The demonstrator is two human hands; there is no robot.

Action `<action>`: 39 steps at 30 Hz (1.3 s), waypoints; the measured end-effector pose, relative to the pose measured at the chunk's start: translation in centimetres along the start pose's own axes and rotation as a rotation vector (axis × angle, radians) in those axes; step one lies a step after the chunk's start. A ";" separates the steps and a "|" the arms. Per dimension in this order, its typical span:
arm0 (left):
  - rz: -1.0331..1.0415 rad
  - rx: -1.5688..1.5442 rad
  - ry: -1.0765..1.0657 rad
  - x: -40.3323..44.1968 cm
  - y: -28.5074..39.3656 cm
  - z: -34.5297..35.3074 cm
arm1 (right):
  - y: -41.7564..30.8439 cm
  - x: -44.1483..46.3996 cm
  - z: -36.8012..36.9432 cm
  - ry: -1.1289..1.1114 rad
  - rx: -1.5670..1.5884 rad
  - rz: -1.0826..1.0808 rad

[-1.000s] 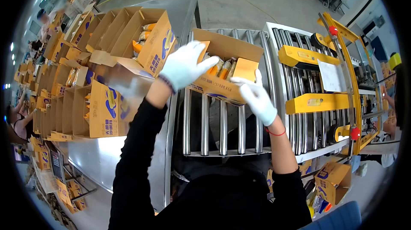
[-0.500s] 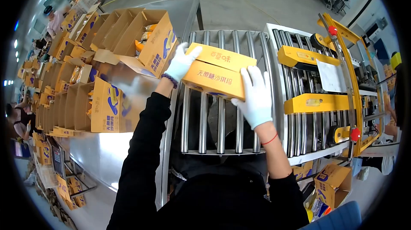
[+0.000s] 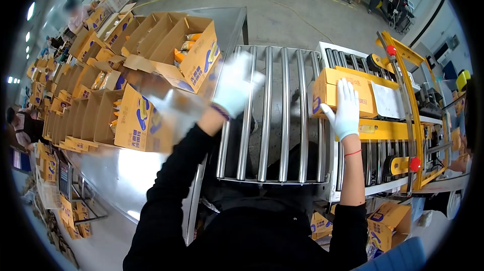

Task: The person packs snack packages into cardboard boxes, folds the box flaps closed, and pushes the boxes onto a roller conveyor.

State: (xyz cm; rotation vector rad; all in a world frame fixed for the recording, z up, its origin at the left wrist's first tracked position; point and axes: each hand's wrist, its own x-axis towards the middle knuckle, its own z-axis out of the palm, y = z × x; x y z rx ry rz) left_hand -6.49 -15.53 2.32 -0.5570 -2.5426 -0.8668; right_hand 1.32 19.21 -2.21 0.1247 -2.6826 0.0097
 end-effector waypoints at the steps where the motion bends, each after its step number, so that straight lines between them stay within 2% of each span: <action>1: -0.022 0.271 0.114 1.1 -2.2 -3.1 | 0.9 -0.2 0.0 0.008 0.001 0.000; 2: 0.075 0.633 0.294 1.3 -5.5 -5.2 | 1.7 -0.4 0.0 0.001 -0.009 0.032; 3: -0.055 0.710 0.249 1.3 -8.1 -6.9 | 2.1 -0.6 0.1 -0.007 -0.019 0.064; 4: -0.233 0.771 0.046 0.8 -11.4 -7.4 | 2.1 -0.7 0.4 0.074 -0.021 0.079; 5: -0.367 0.693 -0.227 1.2 -13.2 -7.9 | 1.3 -0.4 -0.6 0.074 -0.018 0.073; 7: -0.296 0.585 -0.212 1.3 -11.4 -7.2 | -2.7 1.3 -3.3 -0.343 0.215 0.054; 9: -0.107 0.463 -0.145 1.2 -8.5 -5.4 | -6.8 -0.2 -0.8 -0.528 0.872 0.014; 11: -0.159 0.068 -0.179 1.4 -4.5 -6.2 | -12.3 -0.5 -1.2 -0.263 0.873 -0.203; 12: -0.332 -0.808 -0.223 0.5 -3.9 -6.6 | -14.1 -0.3 -2.5 -0.155 0.839 -0.226; 13: -0.118 -0.639 -0.058 0.3 -4.2 -7.4 | -15.2 0.1 -4.1 -0.046 0.804 -0.249; 15: -0.087 0.003 0.197 -1.0 -4.3 -8.9 | -15.2 0.4 -4.2 0.002 0.788 -0.239; 16: -0.080 -0.004 0.183 -1.5 -5.8 -9.0 | -14.7 0.2 -3.4 -0.032 0.682 -0.257; 18: -0.116 -0.224 -0.245 -2.7 -8.9 -8.3 | -13.3 0.2 -1.2 -0.044 0.506 -0.342; 19: -0.189 -0.466 -0.412 -3.0 -7.5 -7.4 | -12.7 0.5 -0.6 -0.048 0.500 -0.341; 21: 0.577 0.097 -0.358 -2.0 -7.5 -6.4 | -12.2 1.1 0.1 -0.137 0.718 -0.402; 22: 0.574 0.094 -0.361 -1.2 -7.1 -5.6 | -12.4 1.4 -0.1 -0.156 0.921 -0.259; 23: 0.326 0.094 -0.380 -0.3 -6.4 -4.6 | -12.7 1.4 -0.3 -0.250 1.029 0.012; 24: 0.081 0.095 -0.391 0.4 -5.7 -3.8 | -13.1 2.2 -0.7 -0.247 1.082 0.052; 25: 0.084 0.095 -0.386 0.7 -5.6 -2.6 | -13.2 3.4 -0.9 -0.242 1.134 0.092; 26: 0.114 0.246 -0.231 0.7 -5.8 -0.9 | -12.5 4.6 -0.5 -0.217 0.861 -0.075; 27: 0.142 0.391 -0.074 0.8 -5.8 0.4 | -12.4 5.8 -0.4 -0.001 0.552 -0.317; 28: 0.035 0.296 -0.066 0.8 -5.5 0.9 | -12.9 6.7 -1.5 0.055 0.448 -0.288; 29: 0.037 0.295 -0.067 0.8 -5.3 1.2 | -13.4 7.5 -2.7 0.111 0.346 -0.258; 31: -0.342 -0.049 0.123 -0.1 -6.1 2.3 | -13.7 7.5 -3.3 0.101 0.282 -0.229; 32: -0.442 -0.264 0.112 -0.6 -7.8 3.2 | -13.9 6.5 -2.9 0.080 0.339 -0.200; 33: -0.442 -0.258 0.117 -0.8 -8.7 3.2 | -14.1 5.3 -2.6 0.061 0.394 -0.173; 34: -0.505 -0.625 -0.023 -1.0 -9.4 2.9 | -14.7 3.1 -2.7 0.054 0.423 -0.220; 35: -0.556 -0.991 -0.168 -1.3 -9.7 2.6 | -14.4 1.5 -2.4 -0.105 0.485 -0.220; 36: -0.504 -0.808 -0.163 -1.3 -8.4 1.8 | -13.7 0.7 -2.1 -0.114 0.429 -0.227; 37: -0.511 -0.809 -0.162 -1.2 -8.1 3.0 | -12.8 0.2 -2.0 -0.125 0.370 -0.227; 39: -0.547 -0.821 0.018 -0.6 -6.3 6.0 | -11.6 0.7 -2.0 -0.135 0.228 -0.175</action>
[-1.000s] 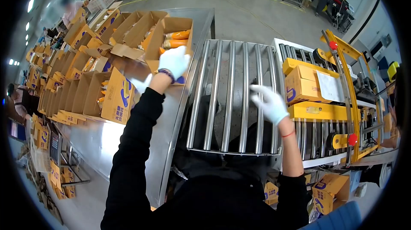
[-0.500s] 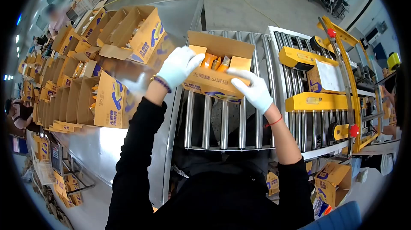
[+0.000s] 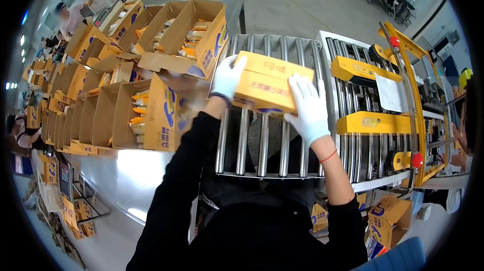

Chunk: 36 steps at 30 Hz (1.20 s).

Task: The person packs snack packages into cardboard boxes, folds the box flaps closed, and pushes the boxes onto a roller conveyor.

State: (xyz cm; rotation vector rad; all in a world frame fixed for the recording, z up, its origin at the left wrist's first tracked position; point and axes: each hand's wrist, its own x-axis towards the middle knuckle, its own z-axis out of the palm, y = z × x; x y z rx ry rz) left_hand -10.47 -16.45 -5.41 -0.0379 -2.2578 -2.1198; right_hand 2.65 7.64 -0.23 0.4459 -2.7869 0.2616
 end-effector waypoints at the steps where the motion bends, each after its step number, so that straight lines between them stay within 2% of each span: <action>1: 0.031 -0.037 -0.051 -0.4 -0.2 2.5 | 0.3 0.6 0.0 0.016 -0.066 0.050; 2: 0.066 -0.076 -0.100 -1.1 0.0 5.2 | 0.6 1.3 -0.2 0.036 -0.135 0.096; 4: 0.123 0.193 -0.173 -3.9 -0.2 9.7 | 2.4 2.0 1.2 0.070 -0.094 0.081; 6: -0.095 0.060 -0.509 -7.1 3.6 10.1 | 3.0 2.2 1.3 0.119 -0.164 0.079; 7: -0.014 0.129 -0.526 -7.9 4.2 9.8 | 4.0 2.2 1.3 0.107 -0.225 0.106; 8: 0.068 0.201 -0.540 -8.2 4.4 9.0 | 5.2 1.5 1.0 0.175 -0.142 0.125; 9: 0.393 0.437 -0.334 -7.7 4.0 7.7 | 6.3 0.9 1.0 0.181 -0.160 0.121; 10: 0.619 0.512 -0.079 -6.7 5.0 5.9 | 7.2 0.3 1.1 0.189 -0.177 0.120; 11: 0.589 0.706 0.013 -5.8 9.0 3.1 | 7.9 0.1 1.2 0.206 -0.212 0.146; 12: 0.778 0.964 0.325 -3.8 8.2 0.6 | 8.6 -0.1 1.4 0.206 -0.208 0.147; 13: 0.774 1.245 0.497 -2.3 9.2 -1.7 | 9.2 0.0 1.4 0.183 -0.247 0.153; 14: 0.676 1.263 0.500 -0.4 8.4 -4.1 | 9.8 0.0 1.3 0.163 -0.288 0.158; 15: 0.231 1.237 0.321 0.3 9.3 -5.1 | 10.1 -0.1 1.0 0.161 -0.306 0.139; 16: 0.013 1.266 0.102 2.6 8.0 -6.4 | 9.6 0.0 0.3 0.164 -0.305 0.138; 17: 0.202 1.281 0.028 4.0 6.1 -6.9 | 8.4 0.1 -0.8 0.065 -0.156 0.136; 18: 0.191 1.301 -0.016 3.5 7.8 -5.5 | 7.3 0.4 -1.3 -0.031 -0.010 0.132; 19: 0.256 1.259 -0.055 3.7 8.6 -4.3 | 6.0 -0.4 0.8 0.073 0.273 0.123; 20: 0.311 1.216 -0.103 3.5 9.1 -3.2 | 4.5 -1.3 3.0 0.020 0.641 0.089; 21: 0.165 0.956 -0.261 2.2 11.6 -2.1 | 2.2 -1.6 2.8 -0.164 0.626 0.104; 22: 0.020 0.691 -0.407 1.0 13.7 -1.4 | 0.7 -2.0 3.1 -0.244 0.764 0.085; 23: 0.414 0.603 -0.256 1.0 11.5 -1.8 | -0.4 -2.2 3.2 -0.170 0.781 0.072; 24: 0.410 0.595 -0.198 -0.7 13.3 -2.0 | -1.0 -2.3 2.6 -0.093 0.796 0.057; 26: 0.578 0.781 0.155 -0.4 11.3 -5.0 | -0.9 -2.1 1.6 0.164 0.915 0.149; 27: 0.422 0.685 0.049 0.1 10.6 -6.9 | -0.1 -1.7 1.0 0.254 0.703 0.094; 28: 0.263 0.584 -0.053 0.3 10.4 -8.2 | 0.0 -1.4 -0.1 0.206 0.523 0.114; 29: 0.192 0.559 -0.332 0.4 9.8 -9.0 | 0.3 -1.5 0.1 0.155 0.361 0.078; 30: 0.219 0.521 -0.425 -0.9 9.2 -7.7 | 0.7 -1.5 0.5 0.103 0.199 0.038; 31: 0.279 0.665 -0.407 -2.1 9.7 -5.8 | 1.1 -1.0 0.6 0.116 0.168 -0.050; 32: 0.336 0.809 -0.386 -2.8 10.5 -4.1 | 1.7 -0.4 0.6 0.113 0.167 -0.053; 34: 0.384 0.925 -0.449 -1.5 11.1 -2.7 | 2.5 0.6 0.5 -0.015 0.523 -0.083; 35: 0.599 1.051 -0.660 0.8 10.4 -2.7 | 2.4 1.0 0.5 0.056 0.729 0.115; 36: 0.605 1.047 -0.659 2.0 9.1 -2.2 | 2.8 1.7 0.1 0.059 0.723 0.116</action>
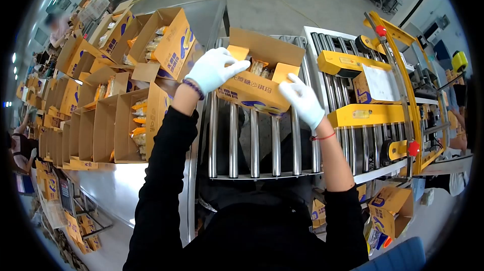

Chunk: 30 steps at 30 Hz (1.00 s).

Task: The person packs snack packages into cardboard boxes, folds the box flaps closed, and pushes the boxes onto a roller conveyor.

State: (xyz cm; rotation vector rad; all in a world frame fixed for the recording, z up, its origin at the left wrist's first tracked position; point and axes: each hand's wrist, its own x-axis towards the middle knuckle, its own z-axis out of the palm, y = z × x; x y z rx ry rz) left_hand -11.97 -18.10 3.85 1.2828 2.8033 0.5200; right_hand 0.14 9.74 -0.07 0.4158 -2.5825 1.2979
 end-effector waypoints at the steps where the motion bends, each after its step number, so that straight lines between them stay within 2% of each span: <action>1: -0.039 0.015 0.040 0.9 -0.4 1.0 | -0.1 1.0 -0.7 -0.008 0.191 0.241; 2: -0.082 0.030 0.078 1.6 -0.7 2.1 | -0.3 1.7 -1.3 -0.018 0.385 0.482; 3: -0.255 -0.060 0.207 2.0 0.8 2.7 | -1.1 2.2 -1.8 -0.016 0.085 0.244; 4: -0.214 -0.019 0.427 2.1 0.6 4.7 | -0.7 3.2 -2.4 -0.009 -0.479 -0.204; 6: -0.390 -0.029 0.587 2.4 -0.1 6.4 | -1.8 3.7 -2.4 0.134 -0.765 -0.194; 8: -0.607 -0.364 0.509 2.2 -0.7 6.6 | -2.6 3.6 -2.0 0.232 -0.780 -0.092; 9: -0.619 -0.817 0.437 2.1 -2.0 7.1 | -2.1 2.8 -1.4 0.248 -0.753 -0.123; 10: -0.535 -1.083 0.414 2.1 -4.5 9.6 | -1.6 1.6 -1.0 0.270 -0.723 -0.156; 12: -0.558 -1.231 0.335 0.7 -1.8 6.8 | -2.0 -1.7 -0.4 0.040 -0.681 -0.125; 13: -0.502 -1.148 0.413 0.7 -1.1 7.1 | -2.5 -2.7 -0.3 -0.038 -0.733 -0.088; 14: -0.520 -1.064 0.429 1.0 -0.5 7.4 | -1.4 -3.2 -0.2 -0.026 -0.754 -0.061; 16: -0.541 -1.193 0.586 2.2 3.4 8.2 | 0.1 -2.5 -0.6 0.033 -0.847 -0.042; 18: -0.441 -1.005 0.711 5.1 5.1 15.2 | 0.4 -1.5 -0.8 0.015 -0.915 -0.013; 20: -0.318 -0.883 0.579 3.7 10.5 14.9 | 0.2 -0.4 -0.8 0.006 -0.865 -0.018; 22: -0.372 -1.298 -0.187 0.0 13.3 10.0 | 1.0 -0.9 -0.9 0.025 -0.913 -0.044; 24: -0.097 -0.972 0.159 -4.6 12.6 10.0 | 2.4 -1.9 -1.9 0.139 -0.900 -0.049; 26: -0.245 -0.667 0.289 -10.0 12.6 4.2 | 3.6 -3.0 -3.3 0.175 -0.936 -0.025; 27: -0.258 -0.318 0.492 -12.7 11.5 3.4 | 4.7 -3.4 -3.6 0.197 -0.970 -0.029; 28: -0.366 0.040 0.512 -14.7 11.5 0.3 | 5.8 -3.6 -4.0 0.219 -1.004 -0.039; 30: -0.607 0.451 0.542 -19.7 9.6 -2.2 | 7.1 -3.6 -5.0 0.231 -1.012 0.013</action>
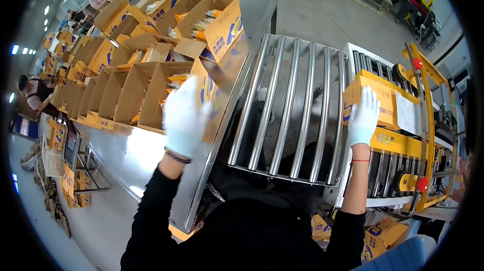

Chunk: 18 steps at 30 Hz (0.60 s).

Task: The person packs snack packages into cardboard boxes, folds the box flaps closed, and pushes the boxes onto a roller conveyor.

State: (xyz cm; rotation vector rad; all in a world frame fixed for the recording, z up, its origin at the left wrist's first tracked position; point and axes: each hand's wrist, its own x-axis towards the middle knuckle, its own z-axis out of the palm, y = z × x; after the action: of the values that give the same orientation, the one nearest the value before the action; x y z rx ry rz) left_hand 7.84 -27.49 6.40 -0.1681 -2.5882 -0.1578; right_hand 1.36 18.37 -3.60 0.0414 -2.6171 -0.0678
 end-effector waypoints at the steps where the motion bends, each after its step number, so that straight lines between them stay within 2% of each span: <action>1: -0.238 0.045 -0.230 -1.0 -1.5 -0.9 | 0.2 0.0 0.1 -0.016 -0.021 0.049; 2: -0.478 0.086 -0.463 -2.0 -2.5 -1.5 | -0.3 -0.2 -0.4 -0.017 -0.016 0.048; 3: -0.486 0.087 -0.465 -2.5 -3.6 -0.9 | -1.1 -0.4 -1.2 -0.046 0.038 0.012; 4: -0.366 0.014 -0.509 -2.8 -4.7 0.6 | -2.4 -0.3 -2.1 -0.072 0.090 -0.028; 5: -0.242 -0.059 -0.549 -2.9 -5.5 1.6 | -4.7 -0.4 -2.7 -0.160 0.505 0.015; 6: -0.249 -0.062 -0.546 -2.1 -4.2 1.2 | -8.9 -1.4 -3.6 -0.086 0.990 0.005; 7: -0.288 -0.327 -0.530 -0.6 -1.5 0.3 | -11.5 -1.9 -4.3 -0.196 1.058 -0.147; 8: -0.317 -0.591 -0.512 0.7 0.3 -0.4 | -13.9 -2.0 -6.1 -0.175 1.026 -0.366; 9: -0.243 -0.823 -0.421 1.2 0.9 -0.7 | -15.8 -1.6 -8.5 -0.126 0.964 -0.507; 10: -0.164 -1.054 -0.326 1.7 1.2 -0.8 | -16.8 -1.7 -9.3 -0.171 0.995 -0.524; 11: -0.126 -0.901 -0.189 2.2 1.4 -1.0 | -16.7 -1.8 -9.3 -0.137 0.961 -0.448; 12: -0.046 -0.623 0.039 3.0 1.4 -1.4 | -16.3 -1.9 -9.3 -0.104 0.924 -0.371; 14: -0.048 -0.581 0.126 3.8 -0.5 0.6 | -14.6 -2.2 -7.3 -0.175 0.595 -0.334; 15: -0.130 -0.866 -0.087 4.1 -0.4 1.3 | -14.3 -2.1 -7.2 -0.168 0.586 -0.340; 18: -0.008 -0.365 -0.391 5.1 2.2 0.7 | -14.9 -2.2 -6.9 -0.145 0.664 -0.369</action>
State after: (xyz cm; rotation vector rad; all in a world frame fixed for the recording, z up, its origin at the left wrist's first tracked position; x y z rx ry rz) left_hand 3.47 -24.73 8.63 -0.3500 -2.9235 -0.6602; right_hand 6.91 3.32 0.44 0.7704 -2.6194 0.6897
